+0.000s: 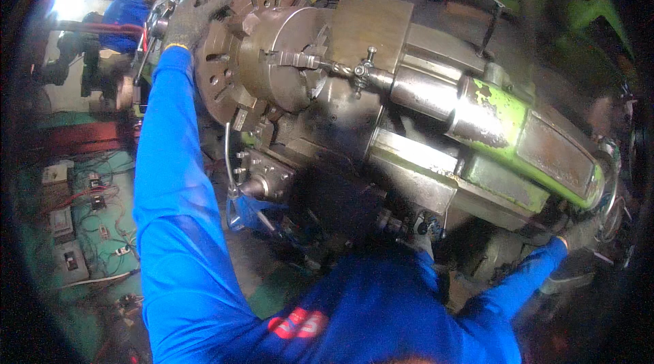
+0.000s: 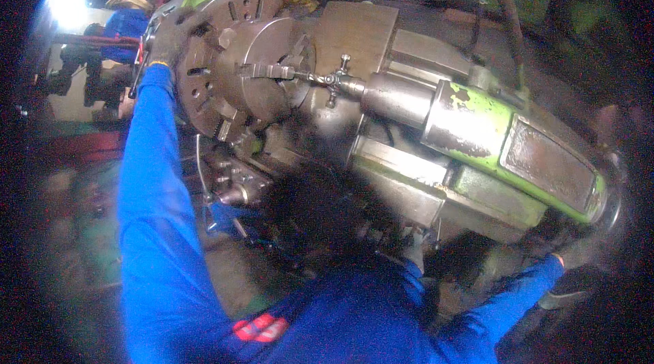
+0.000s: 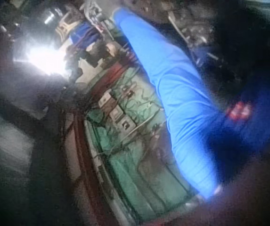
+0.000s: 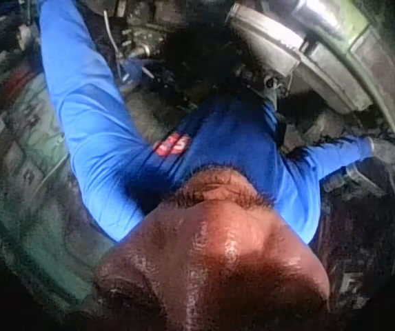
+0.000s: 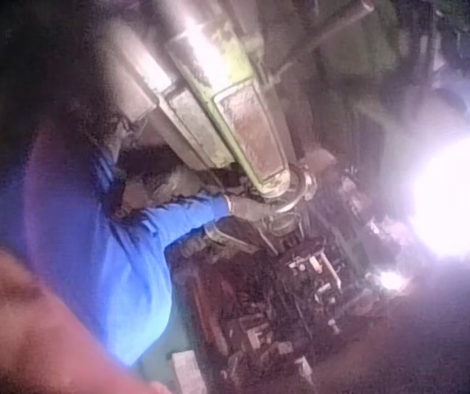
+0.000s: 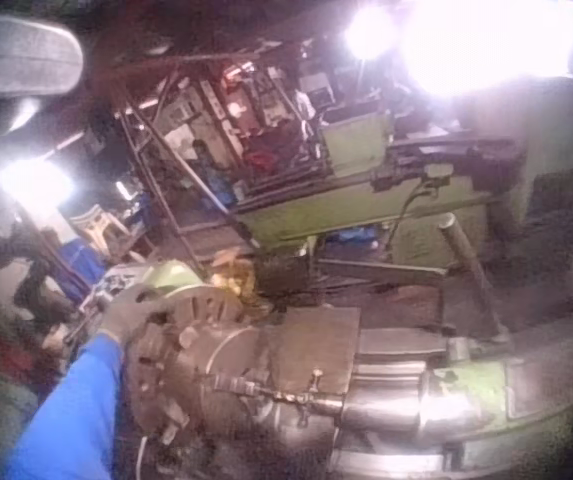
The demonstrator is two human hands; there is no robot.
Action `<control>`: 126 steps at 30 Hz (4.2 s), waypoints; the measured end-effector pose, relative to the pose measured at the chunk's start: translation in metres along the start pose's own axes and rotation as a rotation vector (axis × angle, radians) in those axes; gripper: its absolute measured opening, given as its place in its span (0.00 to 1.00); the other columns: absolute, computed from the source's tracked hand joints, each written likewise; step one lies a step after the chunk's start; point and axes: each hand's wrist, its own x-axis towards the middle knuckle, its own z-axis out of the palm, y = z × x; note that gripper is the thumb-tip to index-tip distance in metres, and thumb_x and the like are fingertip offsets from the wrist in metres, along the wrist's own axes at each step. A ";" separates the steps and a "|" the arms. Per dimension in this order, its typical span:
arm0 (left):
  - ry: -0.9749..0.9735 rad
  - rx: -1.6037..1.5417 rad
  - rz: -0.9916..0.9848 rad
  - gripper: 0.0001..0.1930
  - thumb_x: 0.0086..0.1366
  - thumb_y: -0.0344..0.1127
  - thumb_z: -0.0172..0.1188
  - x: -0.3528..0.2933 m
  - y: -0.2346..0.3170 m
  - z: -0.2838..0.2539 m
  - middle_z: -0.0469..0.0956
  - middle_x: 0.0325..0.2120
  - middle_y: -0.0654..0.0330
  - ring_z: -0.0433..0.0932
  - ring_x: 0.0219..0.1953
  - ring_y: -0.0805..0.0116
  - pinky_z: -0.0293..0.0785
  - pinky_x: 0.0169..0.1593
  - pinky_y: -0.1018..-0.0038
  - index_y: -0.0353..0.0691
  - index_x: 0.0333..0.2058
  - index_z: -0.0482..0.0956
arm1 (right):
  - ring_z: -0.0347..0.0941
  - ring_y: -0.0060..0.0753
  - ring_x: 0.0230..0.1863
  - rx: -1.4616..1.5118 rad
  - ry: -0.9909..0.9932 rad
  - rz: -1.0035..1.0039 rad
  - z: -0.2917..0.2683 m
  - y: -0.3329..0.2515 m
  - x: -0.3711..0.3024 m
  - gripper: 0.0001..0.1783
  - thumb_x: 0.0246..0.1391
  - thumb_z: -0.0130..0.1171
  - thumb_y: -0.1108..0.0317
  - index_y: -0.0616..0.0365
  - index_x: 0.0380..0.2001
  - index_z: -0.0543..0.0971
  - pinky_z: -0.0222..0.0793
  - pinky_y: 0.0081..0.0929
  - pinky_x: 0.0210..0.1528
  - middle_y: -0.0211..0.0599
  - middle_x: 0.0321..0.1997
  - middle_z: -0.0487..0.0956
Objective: The person operates a metal lathe, using a pneumatic tool to adjust the chuck and workpiece. They repeatedly engage the tool and manipulate the machine's controls while the workpiece rotates.
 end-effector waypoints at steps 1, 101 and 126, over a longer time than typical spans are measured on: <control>-0.027 -0.067 -0.006 0.38 0.60 0.63 0.67 0.004 0.000 0.004 0.80 0.58 0.44 0.78 0.60 0.48 0.71 0.66 0.60 0.35 0.58 0.81 | 0.77 0.47 0.62 -0.377 0.102 -0.260 0.006 0.046 0.007 0.29 0.77 0.43 0.50 0.58 0.67 0.74 0.77 0.40 0.60 0.49 0.66 0.78; 0.268 -0.157 0.092 0.46 0.57 0.52 0.74 -0.101 -0.039 0.012 0.70 0.67 0.44 0.67 0.70 0.45 0.63 0.72 0.56 0.43 0.71 0.67 | 0.79 0.47 0.61 -0.114 -0.515 -0.295 -0.020 -0.128 0.073 0.27 0.64 0.61 0.53 0.37 0.67 0.76 0.72 0.47 0.63 0.39 0.64 0.81; 0.512 -0.238 -0.093 0.56 0.60 0.43 0.74 -0.227 -0.074 0.111 0.49 0.73 0.34 0.50 0.76 0.38 0.48 0.78 0.51 0.27 0.74 0.45 | 0.74 0.56 0.67 -0.290 -0.310 -0.410 0.024 -0.067 0.096 0.29 0.67 0.56 0.52 0.41 0.70 0.73 0.68 0.49 0.68 0.45 0.70 0.76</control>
